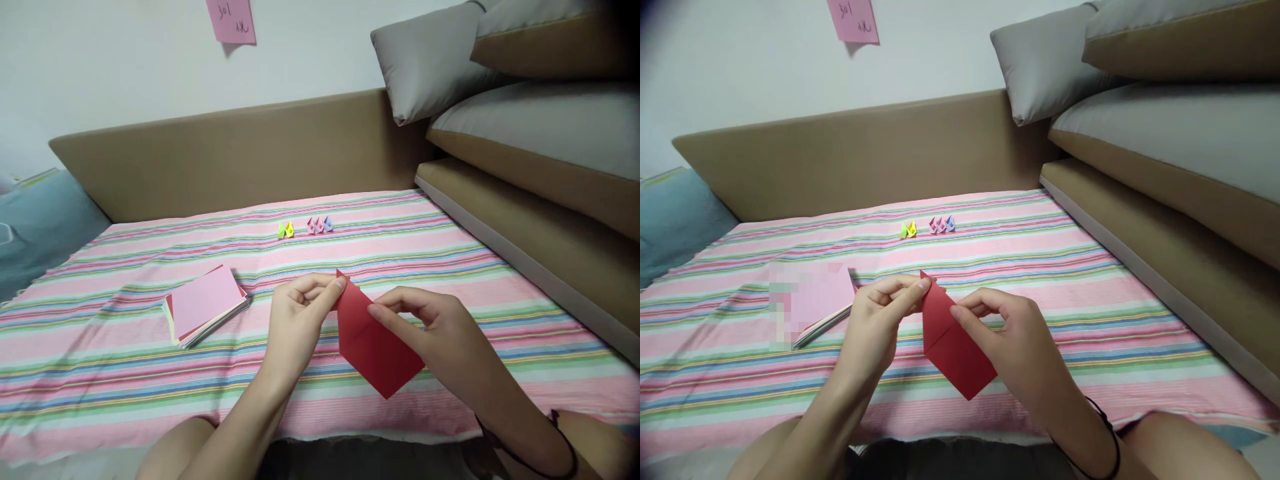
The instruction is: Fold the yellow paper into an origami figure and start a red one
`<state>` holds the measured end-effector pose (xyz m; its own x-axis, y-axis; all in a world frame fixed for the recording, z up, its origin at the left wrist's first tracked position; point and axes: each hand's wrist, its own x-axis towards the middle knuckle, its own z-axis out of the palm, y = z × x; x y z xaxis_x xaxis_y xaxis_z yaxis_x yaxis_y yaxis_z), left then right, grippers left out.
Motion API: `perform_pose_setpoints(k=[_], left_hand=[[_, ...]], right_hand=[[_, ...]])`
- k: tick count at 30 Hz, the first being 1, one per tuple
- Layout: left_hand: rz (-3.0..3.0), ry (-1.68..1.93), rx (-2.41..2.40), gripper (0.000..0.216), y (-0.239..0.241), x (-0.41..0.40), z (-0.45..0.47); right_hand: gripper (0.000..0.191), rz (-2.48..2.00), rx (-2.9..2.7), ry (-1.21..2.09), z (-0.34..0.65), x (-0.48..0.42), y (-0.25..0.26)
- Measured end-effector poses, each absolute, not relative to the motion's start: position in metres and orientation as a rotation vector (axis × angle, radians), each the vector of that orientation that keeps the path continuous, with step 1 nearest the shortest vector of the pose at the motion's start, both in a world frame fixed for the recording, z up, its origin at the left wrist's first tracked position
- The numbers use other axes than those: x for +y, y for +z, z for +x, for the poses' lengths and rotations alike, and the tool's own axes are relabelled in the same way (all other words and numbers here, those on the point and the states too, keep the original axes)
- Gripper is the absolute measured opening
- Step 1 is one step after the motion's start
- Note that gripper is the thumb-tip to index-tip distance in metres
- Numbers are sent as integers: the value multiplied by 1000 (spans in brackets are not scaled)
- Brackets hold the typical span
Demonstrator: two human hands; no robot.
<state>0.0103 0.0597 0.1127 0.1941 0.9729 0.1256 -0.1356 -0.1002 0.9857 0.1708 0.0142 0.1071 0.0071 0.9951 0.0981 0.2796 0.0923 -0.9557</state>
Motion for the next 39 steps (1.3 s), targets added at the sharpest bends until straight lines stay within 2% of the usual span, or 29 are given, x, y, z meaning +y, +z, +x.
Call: perform_pose_setpoints(k=[10,15,23,26,28,30,35,39], left_hand=[[975,1194,824,14,109,63,17],[885,1362,852,11,112,71,9],[1417,1192,878,14,107,78,2],[1690,1053,899,12,91,87,-2],[1736,848,950,20,70,96,-4],[1804,722,1038,25,43,105,-6],[1954,773,1193,8,-7,113,-9],[2170,837,1150,9,-17,111,-7]], right_hand=[[15,-1344,-1448,946,171,15,105],[16,-1332,-1485,972,168,15,100],[19,-1202,-1298,1312,181,29,86],[22,-1285,-1408,1355,195,43,71],[25,-1384,-1565,1356,204,54,56],[26,-1504,-1792,1227,210,65,38],[20,-1621,-1873,1093,212,76,9],[17,-1685,-1892,1016,209,76,6]])
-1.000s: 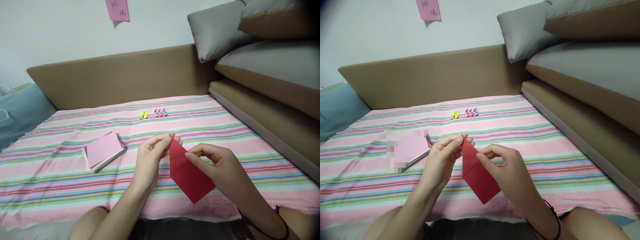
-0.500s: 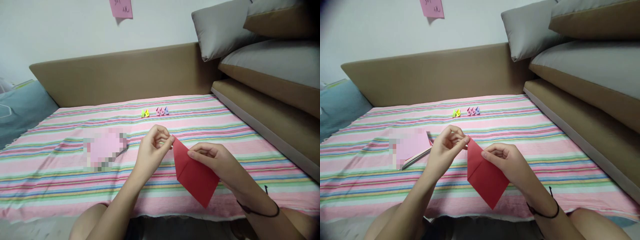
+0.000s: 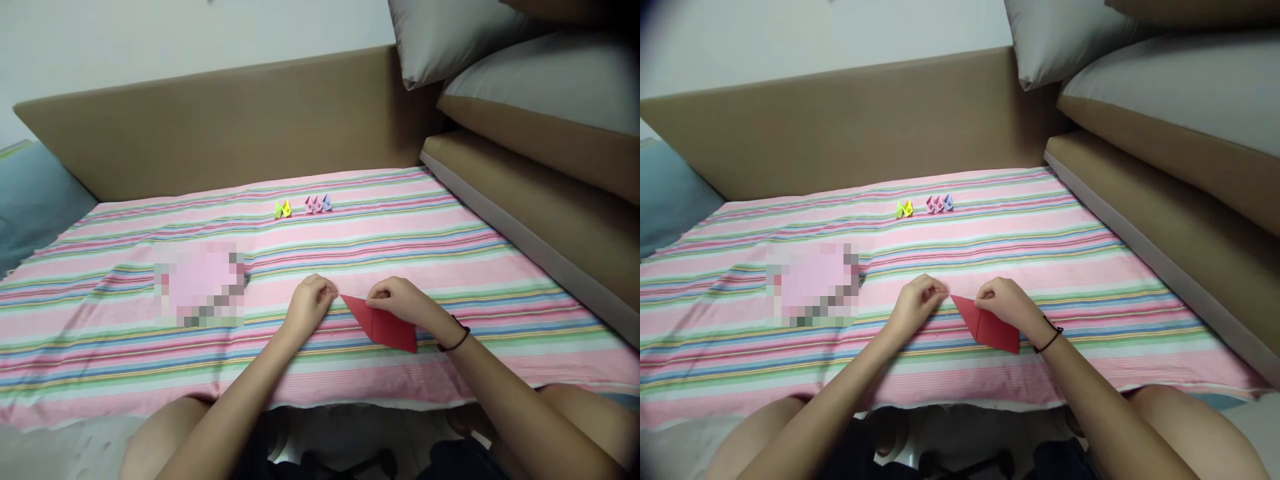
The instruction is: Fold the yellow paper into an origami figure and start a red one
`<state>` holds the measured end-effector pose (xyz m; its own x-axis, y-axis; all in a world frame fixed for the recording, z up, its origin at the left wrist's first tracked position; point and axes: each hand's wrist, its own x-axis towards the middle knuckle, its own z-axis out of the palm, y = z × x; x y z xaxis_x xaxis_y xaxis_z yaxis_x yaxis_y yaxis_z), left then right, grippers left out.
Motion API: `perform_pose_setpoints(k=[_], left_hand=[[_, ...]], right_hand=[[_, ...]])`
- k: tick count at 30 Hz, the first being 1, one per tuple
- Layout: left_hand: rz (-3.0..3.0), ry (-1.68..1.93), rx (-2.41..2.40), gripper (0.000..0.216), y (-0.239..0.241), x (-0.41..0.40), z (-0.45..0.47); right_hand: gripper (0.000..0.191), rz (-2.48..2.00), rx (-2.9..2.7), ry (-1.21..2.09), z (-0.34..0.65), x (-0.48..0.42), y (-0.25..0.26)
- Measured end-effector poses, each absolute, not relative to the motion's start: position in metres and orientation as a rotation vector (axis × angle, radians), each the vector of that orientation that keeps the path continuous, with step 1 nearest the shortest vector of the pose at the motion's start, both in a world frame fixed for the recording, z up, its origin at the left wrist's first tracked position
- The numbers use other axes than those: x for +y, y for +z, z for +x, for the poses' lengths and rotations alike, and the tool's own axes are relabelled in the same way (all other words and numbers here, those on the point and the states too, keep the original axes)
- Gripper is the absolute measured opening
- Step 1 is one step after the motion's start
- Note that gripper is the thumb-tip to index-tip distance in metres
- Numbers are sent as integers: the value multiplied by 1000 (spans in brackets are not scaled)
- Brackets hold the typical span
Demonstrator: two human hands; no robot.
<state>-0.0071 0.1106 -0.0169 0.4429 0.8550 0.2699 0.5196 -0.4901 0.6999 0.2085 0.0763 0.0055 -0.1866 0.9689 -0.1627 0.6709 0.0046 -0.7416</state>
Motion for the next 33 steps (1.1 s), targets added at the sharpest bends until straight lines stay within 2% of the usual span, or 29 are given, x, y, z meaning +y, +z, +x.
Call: perform_pose_setpoints(k=[7,11,12,22,33], left_hand=[[2512,720,972,22,-27,100,-3],[2583,653,984,28,-25,93,-5],[2582,653,1010,28,-25,92,-6],[2320,721,1343,14,-29,111,6],[2303,730,1294,10,-29,110,6]], right_hand=[[15,-1735,-1886,970,207,74,2],[3,-1756,-1826,935,205,71,2],[6,-1764,-1807,931,204,70,1],[16,-1785,-1768,914,205,69,-6],[18,-1771,-1779,919,207,70,-11]])
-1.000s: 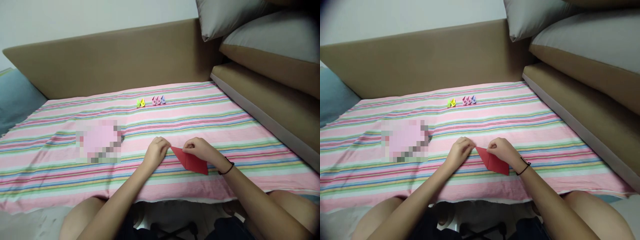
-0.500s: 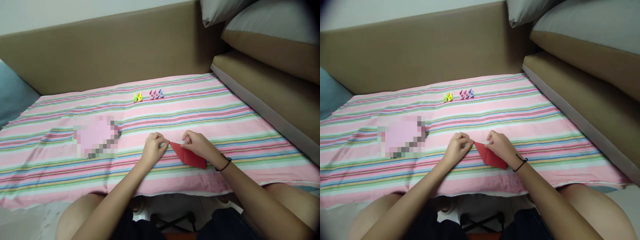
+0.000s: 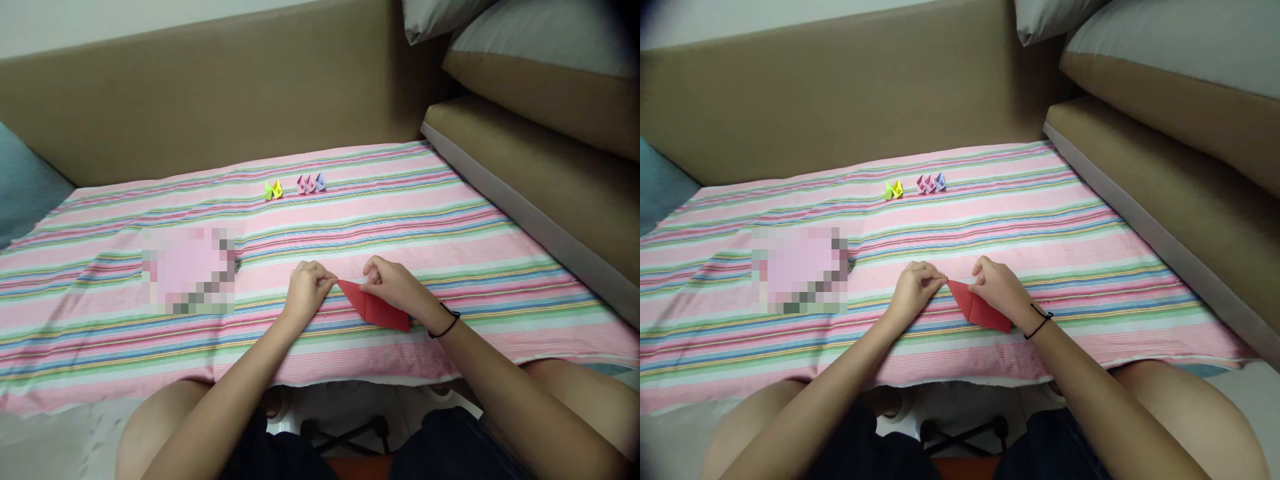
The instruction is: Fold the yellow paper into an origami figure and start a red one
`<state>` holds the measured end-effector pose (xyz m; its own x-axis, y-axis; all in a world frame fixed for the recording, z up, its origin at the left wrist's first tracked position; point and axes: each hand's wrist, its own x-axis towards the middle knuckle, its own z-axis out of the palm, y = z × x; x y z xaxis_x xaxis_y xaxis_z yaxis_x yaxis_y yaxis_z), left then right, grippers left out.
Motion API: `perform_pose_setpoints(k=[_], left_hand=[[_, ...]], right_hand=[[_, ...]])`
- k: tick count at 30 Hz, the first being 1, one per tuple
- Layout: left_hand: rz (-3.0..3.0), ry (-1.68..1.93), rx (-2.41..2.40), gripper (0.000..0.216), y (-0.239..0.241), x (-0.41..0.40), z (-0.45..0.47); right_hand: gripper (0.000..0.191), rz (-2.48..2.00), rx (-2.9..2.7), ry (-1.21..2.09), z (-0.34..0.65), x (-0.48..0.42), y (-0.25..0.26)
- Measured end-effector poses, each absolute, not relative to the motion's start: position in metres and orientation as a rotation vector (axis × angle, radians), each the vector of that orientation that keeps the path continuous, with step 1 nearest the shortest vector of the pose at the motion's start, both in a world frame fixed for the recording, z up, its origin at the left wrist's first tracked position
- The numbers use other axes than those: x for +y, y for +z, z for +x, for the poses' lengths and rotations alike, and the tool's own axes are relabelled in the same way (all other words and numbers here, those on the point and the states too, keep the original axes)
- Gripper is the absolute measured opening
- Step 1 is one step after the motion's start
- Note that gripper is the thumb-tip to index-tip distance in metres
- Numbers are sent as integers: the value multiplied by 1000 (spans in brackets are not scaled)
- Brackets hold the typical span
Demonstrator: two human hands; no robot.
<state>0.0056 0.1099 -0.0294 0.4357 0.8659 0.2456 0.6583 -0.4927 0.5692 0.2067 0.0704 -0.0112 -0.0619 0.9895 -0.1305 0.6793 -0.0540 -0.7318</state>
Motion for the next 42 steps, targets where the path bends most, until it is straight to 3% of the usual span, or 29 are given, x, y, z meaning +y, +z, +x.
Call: perform_pose_setpoints(k=[11,24,29,33,42], left_hand=[[2317,714,1323,9,-28,108,8],[2406,486,1423,46,-7,86,12],[2452,661,1236,23,-11,75,13],[2594,612,956,25,-17,64,13],[2514,684,1073,20,-26,77,17]], right_hand=[[21,-1784,-1757,932,206,69,-11],[21,-1794,-1759,929,206,69,-9],[20,-1784,-1769,920,206,69,-9],[21,-1790,-1775,907,205,70,-9],[20,-1818,-1778,894,204,69,-5]])
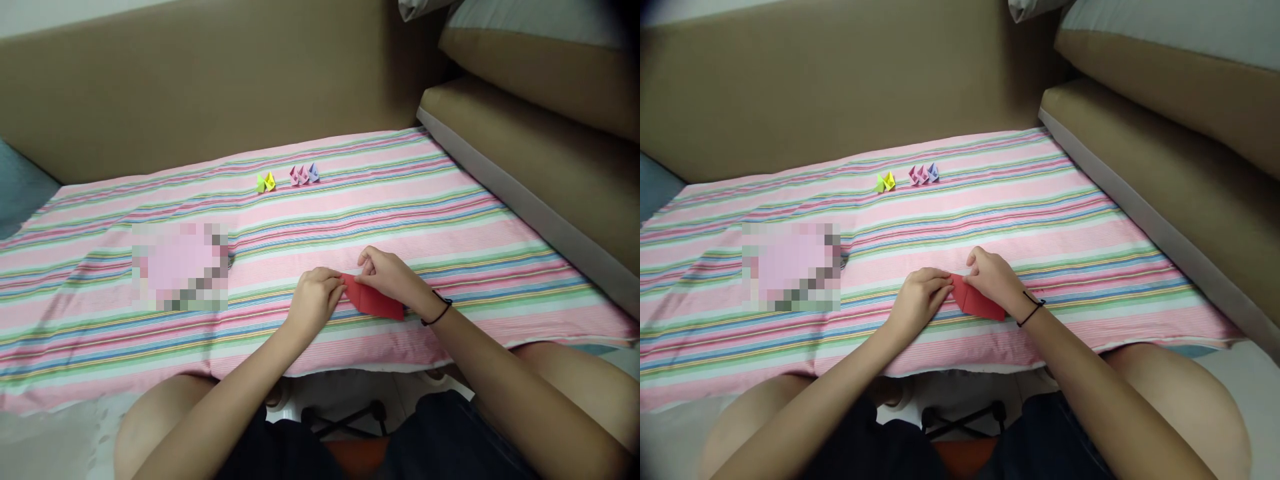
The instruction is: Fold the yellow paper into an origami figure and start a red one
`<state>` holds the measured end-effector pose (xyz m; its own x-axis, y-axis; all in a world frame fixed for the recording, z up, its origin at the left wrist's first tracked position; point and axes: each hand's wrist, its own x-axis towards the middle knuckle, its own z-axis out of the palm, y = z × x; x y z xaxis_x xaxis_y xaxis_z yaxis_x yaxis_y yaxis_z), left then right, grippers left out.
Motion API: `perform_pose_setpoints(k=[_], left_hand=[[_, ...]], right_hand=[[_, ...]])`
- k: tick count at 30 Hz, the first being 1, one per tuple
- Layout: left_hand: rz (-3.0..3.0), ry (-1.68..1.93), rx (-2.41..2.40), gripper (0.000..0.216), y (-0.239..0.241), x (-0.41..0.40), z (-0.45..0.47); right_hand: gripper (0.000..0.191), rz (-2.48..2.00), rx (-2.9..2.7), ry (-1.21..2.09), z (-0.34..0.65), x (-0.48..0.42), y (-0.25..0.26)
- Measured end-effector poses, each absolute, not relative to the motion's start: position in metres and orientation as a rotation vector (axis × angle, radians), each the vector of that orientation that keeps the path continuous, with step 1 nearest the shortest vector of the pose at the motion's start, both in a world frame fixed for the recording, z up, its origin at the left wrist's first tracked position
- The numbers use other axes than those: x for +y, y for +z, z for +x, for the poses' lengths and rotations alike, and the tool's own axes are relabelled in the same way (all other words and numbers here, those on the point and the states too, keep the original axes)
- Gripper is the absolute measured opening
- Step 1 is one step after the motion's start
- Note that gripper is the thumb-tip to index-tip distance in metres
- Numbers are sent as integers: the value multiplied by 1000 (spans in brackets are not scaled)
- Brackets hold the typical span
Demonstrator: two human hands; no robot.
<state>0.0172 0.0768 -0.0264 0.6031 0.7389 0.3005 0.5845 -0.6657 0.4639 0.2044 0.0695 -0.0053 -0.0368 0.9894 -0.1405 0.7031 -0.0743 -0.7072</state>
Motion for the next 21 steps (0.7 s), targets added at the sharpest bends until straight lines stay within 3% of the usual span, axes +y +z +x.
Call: perform_pose_setpoints(k=[13,21], left_hand=[[2403,719,1060,6,-31,91,17],[2411,596,1115,28,-17,79,19]], right_hand=[[22,-1812,-1777,906,206,70,-9],[23,-1800,-1780,913,207,71,-13]])
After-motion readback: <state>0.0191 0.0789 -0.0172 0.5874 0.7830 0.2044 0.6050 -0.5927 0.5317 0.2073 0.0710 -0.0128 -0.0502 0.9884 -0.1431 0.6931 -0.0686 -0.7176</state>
